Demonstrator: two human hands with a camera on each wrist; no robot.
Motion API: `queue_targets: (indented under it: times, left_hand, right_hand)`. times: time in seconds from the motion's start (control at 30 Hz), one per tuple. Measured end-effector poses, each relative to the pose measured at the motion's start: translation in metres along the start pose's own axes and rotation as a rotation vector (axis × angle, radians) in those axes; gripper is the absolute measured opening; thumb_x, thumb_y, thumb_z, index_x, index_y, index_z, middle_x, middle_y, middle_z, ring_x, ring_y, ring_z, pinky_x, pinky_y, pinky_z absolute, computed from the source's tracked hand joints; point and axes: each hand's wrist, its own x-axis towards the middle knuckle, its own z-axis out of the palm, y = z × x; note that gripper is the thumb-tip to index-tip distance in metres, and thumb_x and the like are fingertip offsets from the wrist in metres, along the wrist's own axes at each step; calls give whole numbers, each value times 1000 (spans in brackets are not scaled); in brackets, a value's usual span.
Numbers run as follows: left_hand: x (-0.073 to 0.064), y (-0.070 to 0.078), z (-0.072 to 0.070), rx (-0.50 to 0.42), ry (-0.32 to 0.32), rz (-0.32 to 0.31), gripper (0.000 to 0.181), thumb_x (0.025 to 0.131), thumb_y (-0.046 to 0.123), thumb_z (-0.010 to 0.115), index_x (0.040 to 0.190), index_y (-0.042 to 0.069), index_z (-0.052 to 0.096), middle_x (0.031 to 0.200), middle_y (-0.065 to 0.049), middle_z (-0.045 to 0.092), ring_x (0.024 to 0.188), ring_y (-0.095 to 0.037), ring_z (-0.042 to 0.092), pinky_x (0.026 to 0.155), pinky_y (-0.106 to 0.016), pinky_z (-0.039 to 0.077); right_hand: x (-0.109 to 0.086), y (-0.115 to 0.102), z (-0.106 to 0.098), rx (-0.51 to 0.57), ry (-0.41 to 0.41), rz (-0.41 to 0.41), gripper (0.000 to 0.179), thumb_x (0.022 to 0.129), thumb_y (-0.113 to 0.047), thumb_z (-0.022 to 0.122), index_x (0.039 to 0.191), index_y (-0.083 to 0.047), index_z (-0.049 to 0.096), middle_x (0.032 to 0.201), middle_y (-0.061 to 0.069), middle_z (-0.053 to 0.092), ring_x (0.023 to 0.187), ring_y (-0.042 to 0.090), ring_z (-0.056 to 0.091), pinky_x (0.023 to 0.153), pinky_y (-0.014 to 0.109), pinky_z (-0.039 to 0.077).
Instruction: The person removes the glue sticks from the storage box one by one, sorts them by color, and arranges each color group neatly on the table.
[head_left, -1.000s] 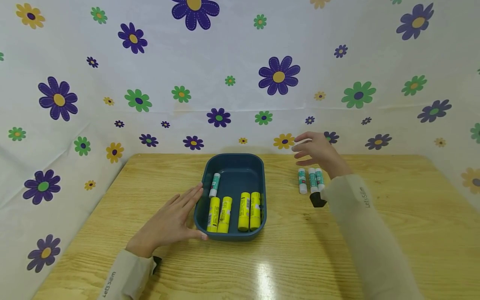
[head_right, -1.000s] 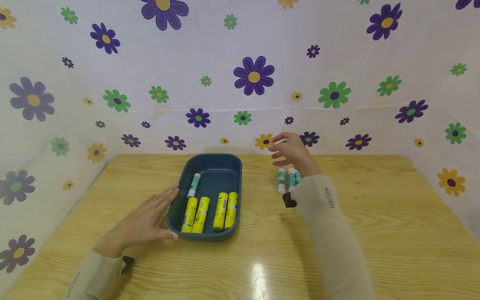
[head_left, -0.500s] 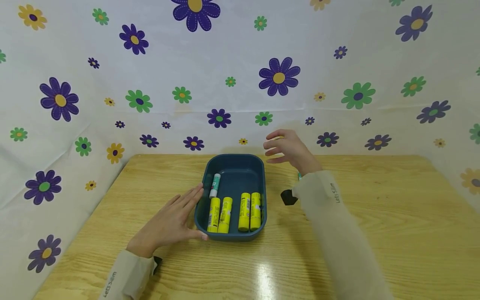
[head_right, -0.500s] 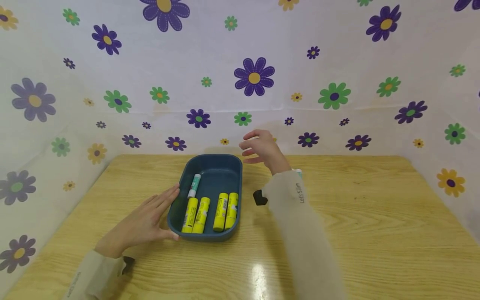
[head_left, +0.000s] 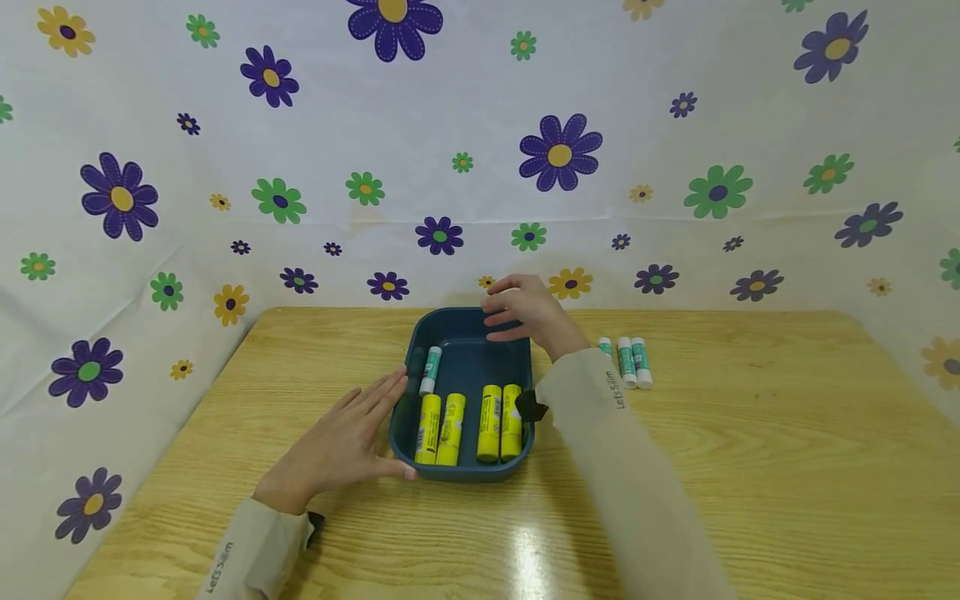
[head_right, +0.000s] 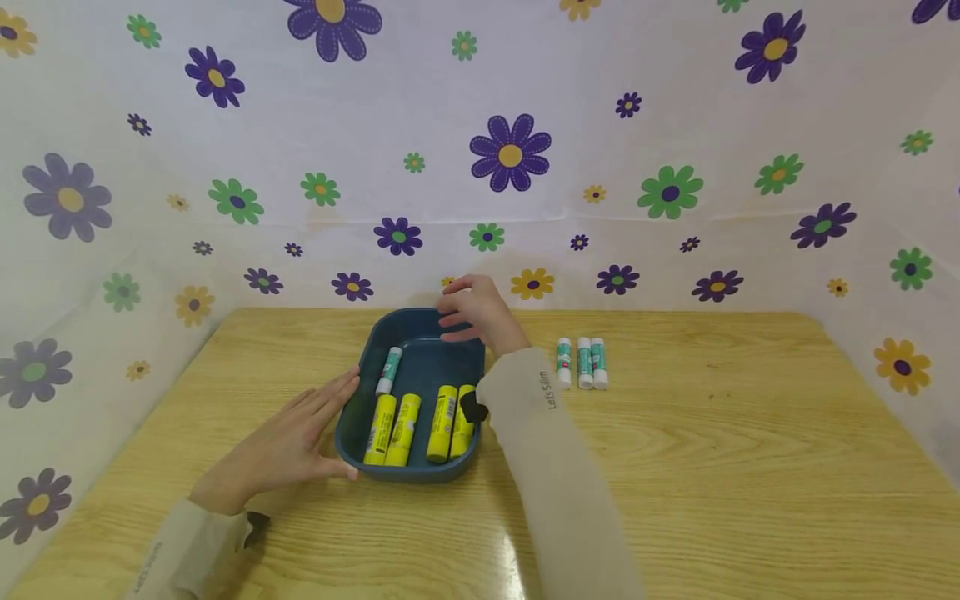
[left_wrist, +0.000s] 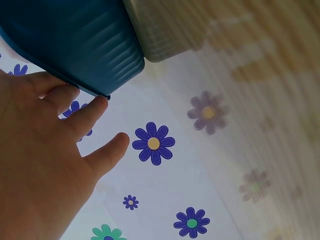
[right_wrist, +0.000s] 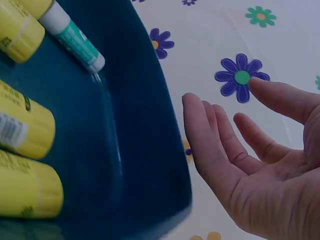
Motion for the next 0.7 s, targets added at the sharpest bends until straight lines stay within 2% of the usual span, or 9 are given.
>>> queue_targets:
  times: [0.13, 0.47, 0.7]
  left_hand:
    - [0, 0, 0, 2, -3, -1, 120, 77, 73, 72, 158, -3, 28, 166, -15, 24, 147, -39, 31, 112, -65, 30]
    - [0, -1, 0, 0, -8, 3, 120, 77, 76, 69, 158, -3, 28, 166, -15, 23, 147, -40, 31, 113, -65, 30]
    - [1, -1, 0, -2, -3, 13, 121, 78, 82, 62, 158, -3, 28, 166, -15, 23, 147, -40, 31, 112, -65, 30]
  right_hand:
    - [3, 5, 10, 19, -18, 7, 36, 99, -5, 64, 132, 4, 51, 131, 30, 57, 119, 48, 58, 82, 46, 60]
    - [9, 20, 33, -48, -35, 46, 39, 98, 3, 60, 136, 8, 52, 111, 17, 61, 108, 42, 63, 85, 49, 59]
    - [11, 24, 44, -84, -68, 81, 41, 97, 7, 58, 137, 6, 52, 124, 22, 59, 107, 39, 64, 85, 49, 59]
